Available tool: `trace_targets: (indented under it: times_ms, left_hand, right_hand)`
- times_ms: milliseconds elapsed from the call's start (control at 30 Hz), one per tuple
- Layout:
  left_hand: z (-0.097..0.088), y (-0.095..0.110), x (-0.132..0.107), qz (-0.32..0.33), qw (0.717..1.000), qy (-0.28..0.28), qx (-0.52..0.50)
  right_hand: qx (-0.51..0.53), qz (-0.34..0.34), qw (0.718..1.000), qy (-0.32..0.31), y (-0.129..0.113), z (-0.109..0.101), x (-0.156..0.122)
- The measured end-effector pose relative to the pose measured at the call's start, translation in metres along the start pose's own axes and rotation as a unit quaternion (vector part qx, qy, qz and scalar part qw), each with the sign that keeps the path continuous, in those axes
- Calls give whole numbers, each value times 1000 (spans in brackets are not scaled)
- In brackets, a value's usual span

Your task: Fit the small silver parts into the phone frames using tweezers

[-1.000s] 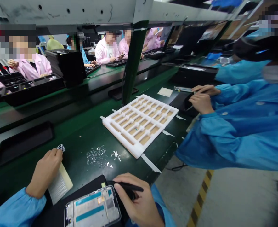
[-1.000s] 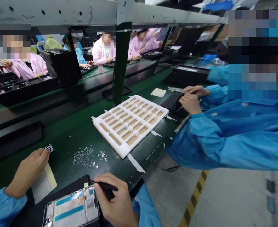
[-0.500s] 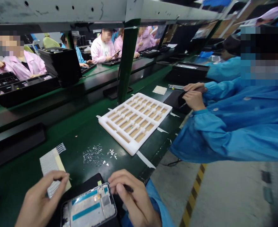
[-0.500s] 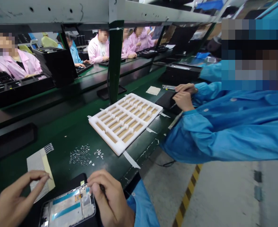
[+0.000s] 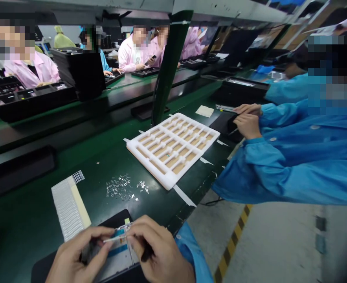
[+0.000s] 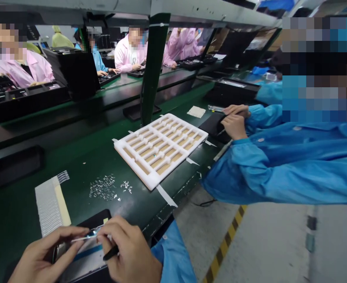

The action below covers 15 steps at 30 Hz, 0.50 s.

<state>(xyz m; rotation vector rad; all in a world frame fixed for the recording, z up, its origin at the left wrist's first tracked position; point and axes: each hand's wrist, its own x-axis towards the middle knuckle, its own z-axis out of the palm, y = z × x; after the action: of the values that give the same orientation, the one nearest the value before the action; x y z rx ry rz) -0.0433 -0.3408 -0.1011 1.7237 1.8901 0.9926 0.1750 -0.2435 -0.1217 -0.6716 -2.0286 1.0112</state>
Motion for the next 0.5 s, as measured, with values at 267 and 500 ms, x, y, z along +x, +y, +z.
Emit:
trace_targets:
  times_ms: [267,500]
  left_hand:
    - [-2,-1,2,231,930,26,283]
    - [-1,-12,-7,265,909,-7,322]
  right_hand:
    - [-256,-120,955,-84,26,-6,6]
    - [-316,-145,932,-101,21,-2,5]
